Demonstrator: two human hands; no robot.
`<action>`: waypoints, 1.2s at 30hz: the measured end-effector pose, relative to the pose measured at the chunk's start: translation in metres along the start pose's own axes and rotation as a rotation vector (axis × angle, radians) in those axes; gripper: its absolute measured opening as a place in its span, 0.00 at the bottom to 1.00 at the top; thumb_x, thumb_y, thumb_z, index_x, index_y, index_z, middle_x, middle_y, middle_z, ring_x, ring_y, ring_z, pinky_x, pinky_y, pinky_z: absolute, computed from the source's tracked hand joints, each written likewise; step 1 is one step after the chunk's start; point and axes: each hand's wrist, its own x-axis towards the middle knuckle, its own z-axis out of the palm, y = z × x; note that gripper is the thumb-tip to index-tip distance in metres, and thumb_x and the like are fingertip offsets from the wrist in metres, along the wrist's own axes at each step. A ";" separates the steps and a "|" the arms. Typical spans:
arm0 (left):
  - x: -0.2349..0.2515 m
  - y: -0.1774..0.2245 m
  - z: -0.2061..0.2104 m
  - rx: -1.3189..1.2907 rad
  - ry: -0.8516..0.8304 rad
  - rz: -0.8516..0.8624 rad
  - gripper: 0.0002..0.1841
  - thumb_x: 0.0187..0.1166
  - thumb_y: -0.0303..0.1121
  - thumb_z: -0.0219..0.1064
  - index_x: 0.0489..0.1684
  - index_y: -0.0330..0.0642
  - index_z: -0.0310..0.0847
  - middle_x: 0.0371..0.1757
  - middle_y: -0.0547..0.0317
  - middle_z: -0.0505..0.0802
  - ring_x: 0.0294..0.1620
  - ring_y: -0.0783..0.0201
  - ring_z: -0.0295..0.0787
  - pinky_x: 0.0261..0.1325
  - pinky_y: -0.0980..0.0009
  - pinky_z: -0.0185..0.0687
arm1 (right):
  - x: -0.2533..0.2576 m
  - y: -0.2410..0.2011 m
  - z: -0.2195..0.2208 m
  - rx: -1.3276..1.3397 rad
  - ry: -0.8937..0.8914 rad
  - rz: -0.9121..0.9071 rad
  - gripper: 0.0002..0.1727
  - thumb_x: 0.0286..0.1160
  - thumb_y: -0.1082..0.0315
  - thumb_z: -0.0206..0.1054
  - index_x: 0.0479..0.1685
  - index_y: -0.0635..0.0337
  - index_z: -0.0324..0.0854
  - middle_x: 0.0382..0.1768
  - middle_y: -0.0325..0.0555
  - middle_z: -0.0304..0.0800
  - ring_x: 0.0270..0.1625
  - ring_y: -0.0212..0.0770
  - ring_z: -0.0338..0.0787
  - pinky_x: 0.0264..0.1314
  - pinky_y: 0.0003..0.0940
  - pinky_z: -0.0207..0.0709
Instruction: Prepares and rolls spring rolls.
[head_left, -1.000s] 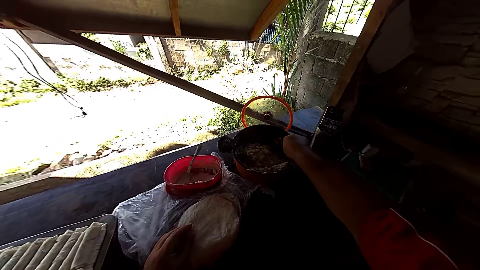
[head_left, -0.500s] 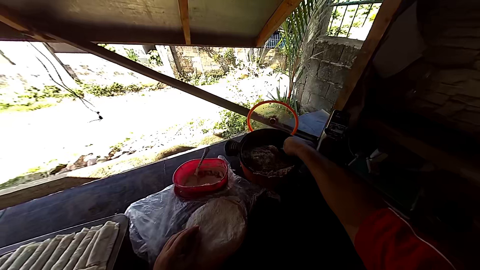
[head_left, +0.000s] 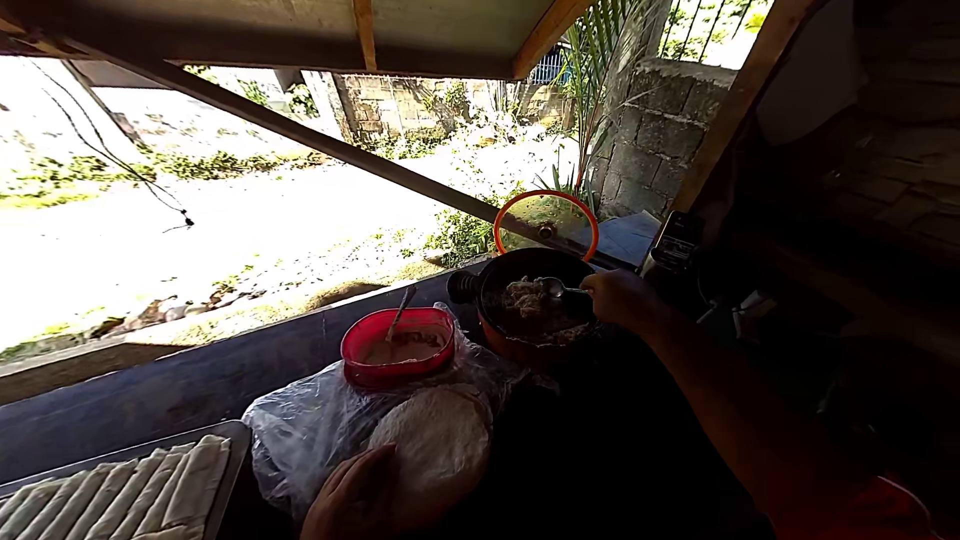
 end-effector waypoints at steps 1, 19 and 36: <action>0.000 0.000 -0.001 -0.003 -0.002 0.002 0.16 0.78 0.43 0.66 0.52 0.45 0.92 0.51 0.57 0.96 0.58 0.61 0.92 0.66 0.60 0.85 | -0.008 -0.006 0.001 -0.023 0.001 -0.036 0.17 0.85 0.64 0.56 0.61 0.44 0.89 0.51 0.47 0.94 0.59 0.52 0.92 0.59 0.61 0.83; -0.003 -0.001 0.001 0.005 0.026 0.004 0.16 0.78 0.45 0.65 0.52 0.49 0.93 0.52 0.62 0.96 0.60 0.65 0.91 0.67 0.63 0.85 | -0.052 -0.017 0.008 -0.256 0.108 -0.274 0.21 0.79 0.74 0.56 0.63 0.45 0.87 0.49 0.47 0.91 0.49 0.50 0.93 0.47 0.53 0.87; -0.003 0.003 -0.002 0.018 0.022 0.011 0.16 0.78 0.45 0.65 0.51 0.46 0.93 0.52 0.59 0.96 0.59 0.63 0.92 0.67 0.62 0.85 | -0.040 0.018 -0.009 -0.211 -0.065 -0.188 0.19 0.88 0.68 0.55 0.64 0.43 0.89 0.54 0.45 0.90 0.58 0.48 0.90 0.62 0.51 0.84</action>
